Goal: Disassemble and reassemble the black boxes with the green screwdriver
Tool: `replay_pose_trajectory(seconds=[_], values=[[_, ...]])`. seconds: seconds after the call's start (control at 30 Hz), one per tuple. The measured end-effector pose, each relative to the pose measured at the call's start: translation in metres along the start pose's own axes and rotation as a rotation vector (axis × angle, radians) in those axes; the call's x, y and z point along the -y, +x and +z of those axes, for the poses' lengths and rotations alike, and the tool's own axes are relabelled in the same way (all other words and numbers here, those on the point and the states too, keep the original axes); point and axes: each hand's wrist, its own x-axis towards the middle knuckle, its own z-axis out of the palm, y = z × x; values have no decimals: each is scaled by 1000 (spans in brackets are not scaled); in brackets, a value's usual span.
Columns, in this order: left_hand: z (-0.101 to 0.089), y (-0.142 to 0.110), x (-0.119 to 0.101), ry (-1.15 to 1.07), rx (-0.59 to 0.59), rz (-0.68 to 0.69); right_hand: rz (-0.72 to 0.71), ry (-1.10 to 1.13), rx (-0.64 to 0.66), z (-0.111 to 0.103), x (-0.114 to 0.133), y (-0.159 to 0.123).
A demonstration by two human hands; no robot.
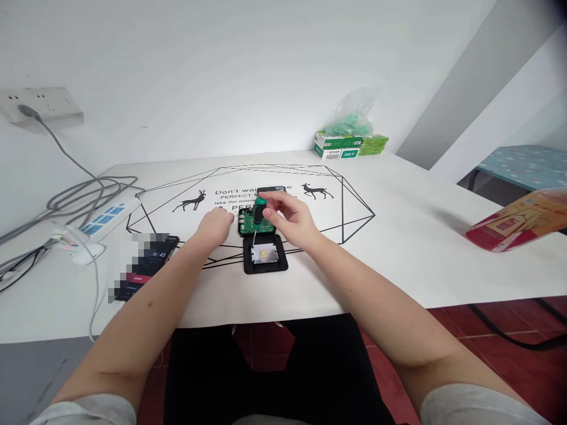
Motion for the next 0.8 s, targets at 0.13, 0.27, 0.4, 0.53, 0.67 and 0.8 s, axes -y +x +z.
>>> replay_pose_trajectory(seconds=[0.13, 0.27, 0.4, 0.53, 0.67, 0.8], values=[[2, 1, 2, -6, 0, -2, 6, 2, -7, -2, 0, 2], [3, 1, 2, -12, -4, 6, 18, 4, -14, -2, 2, 3], [3, 1, 2, -20, -13, 12, 102, 182, 21, 2, 0, 2], [4, 2, 3, -25, -13, 13, 106, 169, 11, 4, -3, 0], [6, 3, 5, -41, -13, 15, 58, 65, -41, 2, -1, 0], [9, 5, 7, -63, -18, 12, 34, 0, -12, 1, 3, -1]])
